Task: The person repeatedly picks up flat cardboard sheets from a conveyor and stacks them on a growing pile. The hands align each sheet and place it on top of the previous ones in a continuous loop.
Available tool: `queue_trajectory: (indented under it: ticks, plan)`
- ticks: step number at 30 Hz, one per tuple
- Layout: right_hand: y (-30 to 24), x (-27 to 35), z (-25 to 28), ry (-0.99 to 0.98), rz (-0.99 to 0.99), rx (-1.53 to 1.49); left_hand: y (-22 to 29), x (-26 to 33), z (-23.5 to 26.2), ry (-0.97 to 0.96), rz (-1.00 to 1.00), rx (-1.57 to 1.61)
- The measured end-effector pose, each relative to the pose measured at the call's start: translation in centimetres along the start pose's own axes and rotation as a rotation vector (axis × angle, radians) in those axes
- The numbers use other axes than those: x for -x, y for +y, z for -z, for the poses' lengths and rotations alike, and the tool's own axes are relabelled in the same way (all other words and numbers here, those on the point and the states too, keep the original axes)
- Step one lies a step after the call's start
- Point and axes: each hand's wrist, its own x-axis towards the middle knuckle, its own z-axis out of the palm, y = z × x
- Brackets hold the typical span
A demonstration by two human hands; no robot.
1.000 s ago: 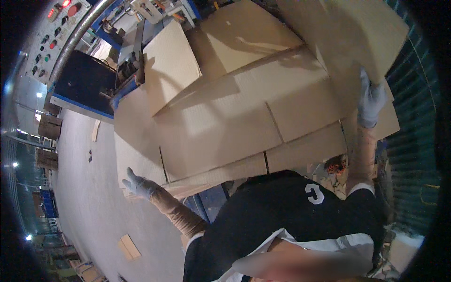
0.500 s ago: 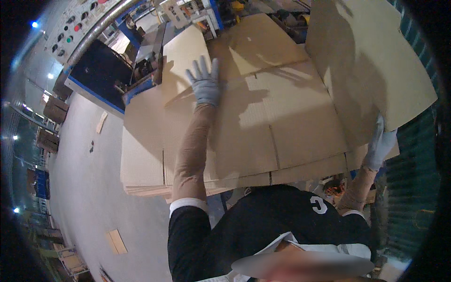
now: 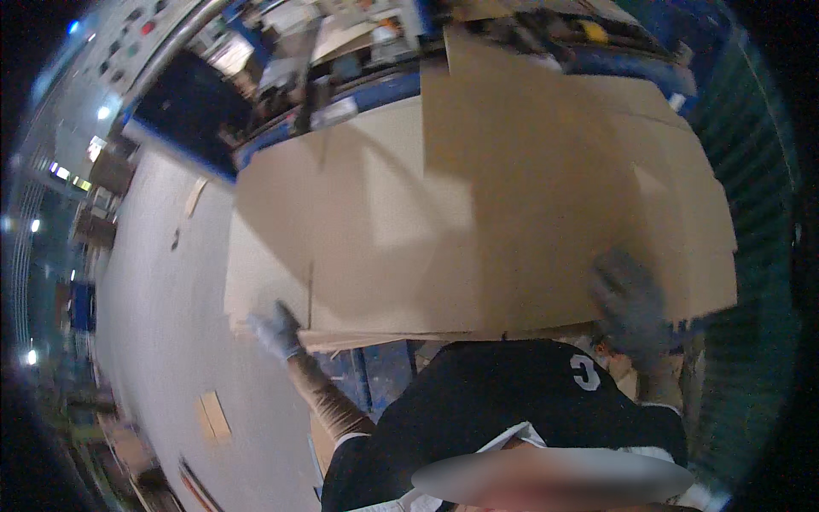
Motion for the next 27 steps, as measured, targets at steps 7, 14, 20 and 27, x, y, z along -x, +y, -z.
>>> queue_trajectory:
  ticks: [7,14,20,27]
  plan:
    - [-1.8,-5.6,-4.4,-0.099,0.301,-0.003,2.1,-0.1,3.1,-0.086,0.117,0.358]
    - [-0.6,-4.7,-3.1,-0.266,0.28,-0.073,4.3,-0.8,7.5,0.409,0.176,1.414]
    - [-0.8,-4.7,-3.3,-0.204,0.321,-0.068,8.4,3.9,11.4,-0.164,-0.264,1.139]
    - [0.3,-4.1,-3.6,-0.248,0.354,-0.075,13.1,9.2,7.7,-0.299,-1.43,0.253]
